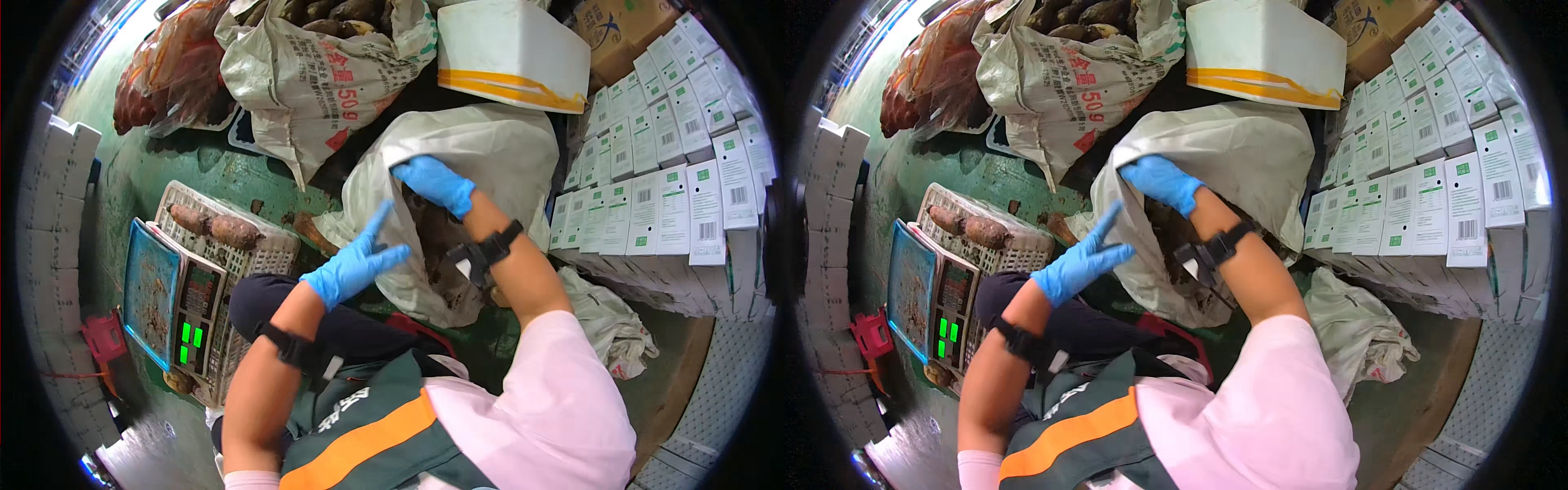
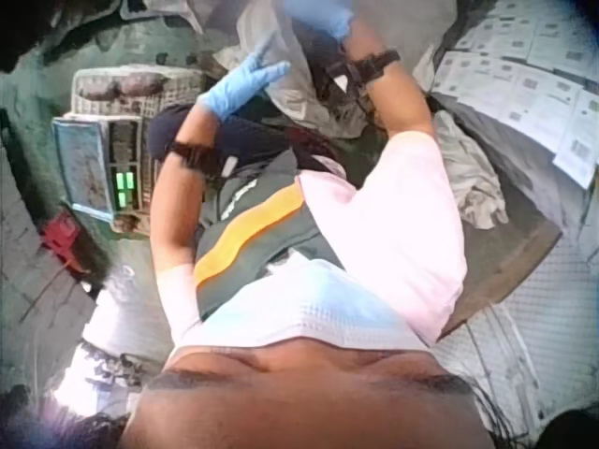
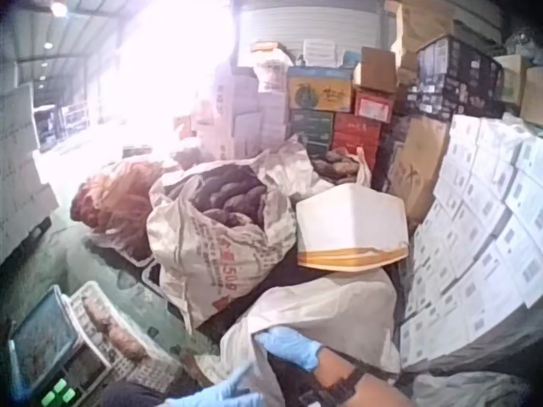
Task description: Weighing yams on a digital scale and putting them into plastic bags.
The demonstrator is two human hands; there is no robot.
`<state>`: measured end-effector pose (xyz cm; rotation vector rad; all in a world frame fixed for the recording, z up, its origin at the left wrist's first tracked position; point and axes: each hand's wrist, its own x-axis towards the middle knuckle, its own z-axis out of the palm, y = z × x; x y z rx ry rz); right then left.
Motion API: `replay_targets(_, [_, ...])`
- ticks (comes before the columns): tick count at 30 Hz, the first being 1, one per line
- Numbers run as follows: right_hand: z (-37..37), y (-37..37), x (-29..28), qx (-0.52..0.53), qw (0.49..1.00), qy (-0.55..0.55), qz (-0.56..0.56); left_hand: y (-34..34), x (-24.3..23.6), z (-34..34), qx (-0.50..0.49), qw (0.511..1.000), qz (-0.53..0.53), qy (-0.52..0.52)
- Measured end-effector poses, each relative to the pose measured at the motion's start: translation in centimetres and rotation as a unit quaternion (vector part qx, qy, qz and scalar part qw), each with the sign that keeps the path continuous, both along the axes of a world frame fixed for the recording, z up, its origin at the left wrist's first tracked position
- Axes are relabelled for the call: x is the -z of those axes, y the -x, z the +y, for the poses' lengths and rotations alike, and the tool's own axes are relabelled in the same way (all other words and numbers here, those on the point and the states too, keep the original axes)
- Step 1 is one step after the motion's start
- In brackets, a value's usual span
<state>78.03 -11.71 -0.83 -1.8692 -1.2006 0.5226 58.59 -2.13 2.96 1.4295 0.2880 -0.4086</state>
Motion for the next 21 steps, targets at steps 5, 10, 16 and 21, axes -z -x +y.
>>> replay_targets(5, [-10.6, -0.2, 12.3, -0.08, 0.928, 0.261, -0.254, -0.3, -1.1, 2.3, -0.103, 0.995, -0.008, 0.008])
replay_targets(10, [-10.7, 5.0, 25.0, 0.378, 0.873, 0.136, 0.277, 1.0, -0.7, 1.2, -0.031, 0.997, 0.028, 0.061])
replay_targets(16, [-11.6, 5.7, 22.4, 0.476, 0.836, 0.018, 0.272, 2.3, -2.1, -0.2, -0.006, 1.0, 0.022, -0.002])
replay_targets(21, [-24.4, 6.6, 19.7, 0.438, 0.857, 0.102, 0.253, 1.8, -1.9, 1.5, -0.073, 0.997, -0.01, 0.034])
